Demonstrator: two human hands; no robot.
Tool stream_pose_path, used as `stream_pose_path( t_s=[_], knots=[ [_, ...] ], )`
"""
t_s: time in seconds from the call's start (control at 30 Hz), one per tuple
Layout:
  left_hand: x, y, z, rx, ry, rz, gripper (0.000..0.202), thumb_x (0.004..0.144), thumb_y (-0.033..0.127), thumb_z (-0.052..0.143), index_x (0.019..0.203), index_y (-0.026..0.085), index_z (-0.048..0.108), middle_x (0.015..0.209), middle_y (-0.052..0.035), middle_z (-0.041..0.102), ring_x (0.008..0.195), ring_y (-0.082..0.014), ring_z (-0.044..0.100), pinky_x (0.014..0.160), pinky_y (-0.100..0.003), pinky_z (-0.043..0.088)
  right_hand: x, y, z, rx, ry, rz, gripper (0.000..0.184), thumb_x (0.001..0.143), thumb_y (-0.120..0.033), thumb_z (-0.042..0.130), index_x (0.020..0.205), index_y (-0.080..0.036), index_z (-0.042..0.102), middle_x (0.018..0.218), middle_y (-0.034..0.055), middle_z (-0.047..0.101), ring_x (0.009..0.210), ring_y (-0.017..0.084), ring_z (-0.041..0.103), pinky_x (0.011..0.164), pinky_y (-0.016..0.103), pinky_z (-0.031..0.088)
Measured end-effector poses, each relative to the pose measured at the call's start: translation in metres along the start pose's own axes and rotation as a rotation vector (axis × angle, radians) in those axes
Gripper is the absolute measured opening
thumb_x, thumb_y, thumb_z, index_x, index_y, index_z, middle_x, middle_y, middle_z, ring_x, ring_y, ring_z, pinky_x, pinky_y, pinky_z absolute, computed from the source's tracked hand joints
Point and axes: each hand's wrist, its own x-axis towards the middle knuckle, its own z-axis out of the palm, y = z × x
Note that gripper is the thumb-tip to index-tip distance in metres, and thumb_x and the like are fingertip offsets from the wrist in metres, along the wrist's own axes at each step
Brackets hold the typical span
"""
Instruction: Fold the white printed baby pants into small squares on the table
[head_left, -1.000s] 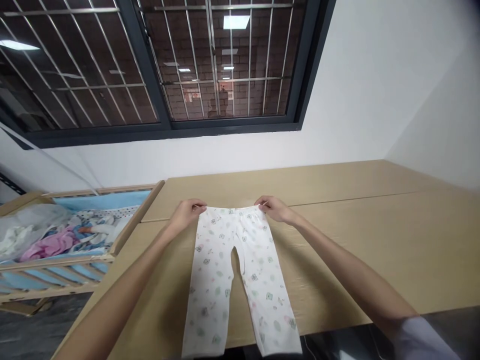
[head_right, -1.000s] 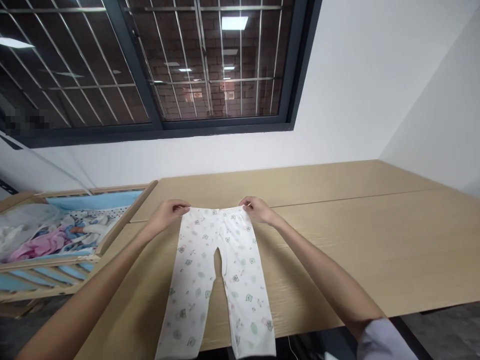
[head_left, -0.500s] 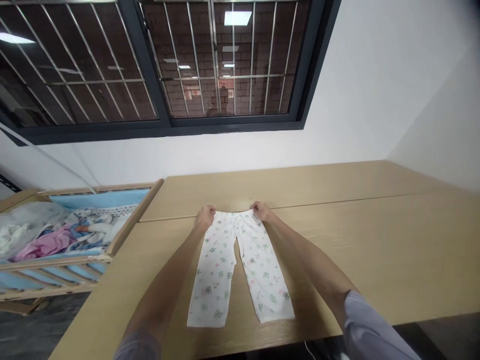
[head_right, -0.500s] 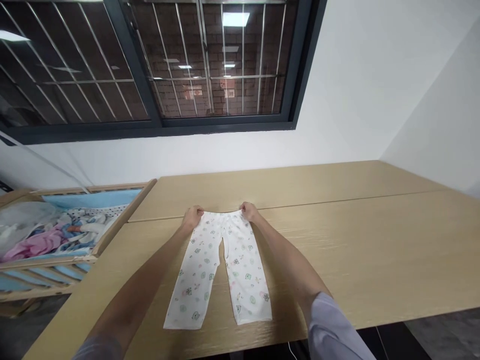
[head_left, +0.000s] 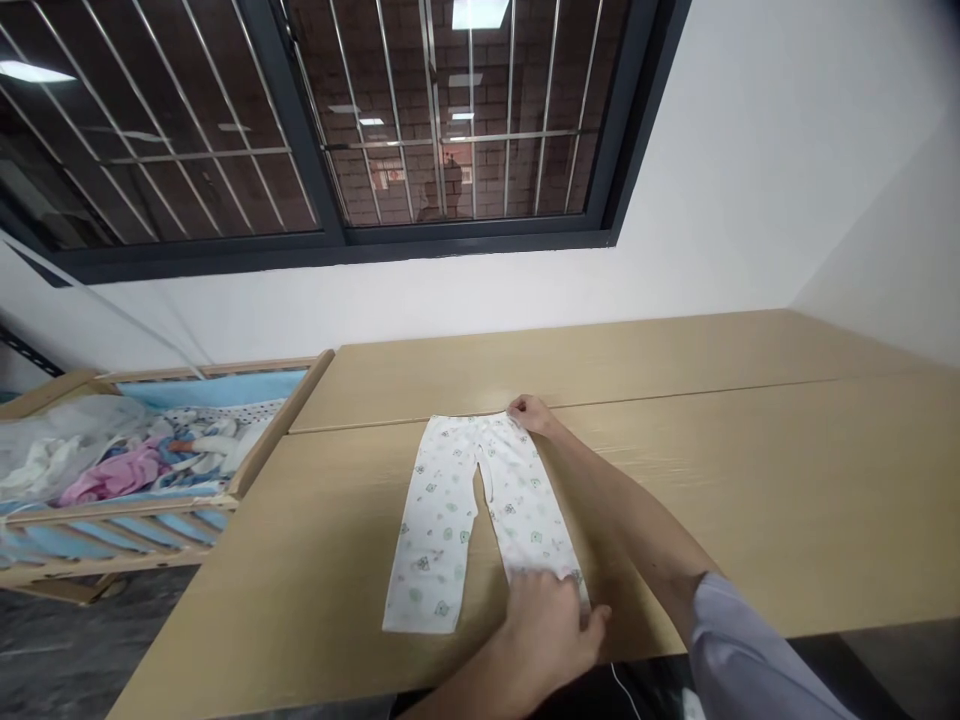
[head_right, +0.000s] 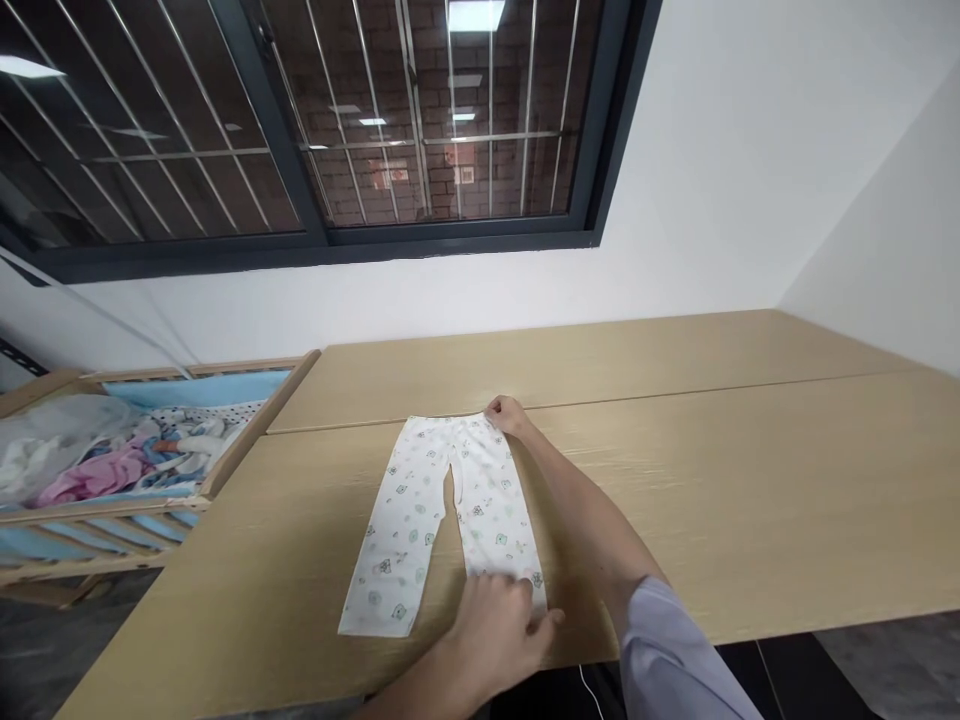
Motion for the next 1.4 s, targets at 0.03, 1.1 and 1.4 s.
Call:
stream_pose_path(
  t_s=[0.03,1.1,1.4],
  knots=[
    [0.000,0.006,0.009,0.001,-0.021,-0.021,0.057,0.094,0.058,0.042,0.102,0.012,0.074,0.096,-0.0217,0.073,0.093,-0.0385,0.069,0.085,-0.052,0.051,-0.001,-0.001,0.000,-0.004,-0.002,0.003,0.012,0.085,-0.027,0.066,0.089,-0.016,0.068,0.088,0.0053,0.074,0.080,0.016,0.067,0.072,0.022,0.048],
    [-0.115,-0.123,-0.015,-0.708,0.409,-0.482,0.061,0.086,0.077,0.034,0.058,0.023,0.046,0.051,0.0008,0.048,0.055,-0.0173,0.048,0.057,-0.030,0.033,-0.008,-0.169,0.084,-0.161,-0.056,0.044,0.019,0.083,-0.023,0.065,0.101,-0.021,0.059,0.097,0.0076,0.068,0.086,0.020,0.064,0.067,0.026,0.044],
    [-0.126,-0.151,-0.002,-0.495,0.434,-0.568,0.051,0.091,0.061,0.034,0.061,0.023,0.049,0.060,-0.0025,0.058,0.061,-0.0204,0.055,0.059,-0.031,0.032,-0.015,-0.180,0.116,-0.238,-0.088,0.026,0.019,0.088,-0.022,0.060,0.107,-0.021,0.057,0.106,0.0108,0.068,0.096,0.023,0.065,0.075,0.028,0.044]
  ],
)
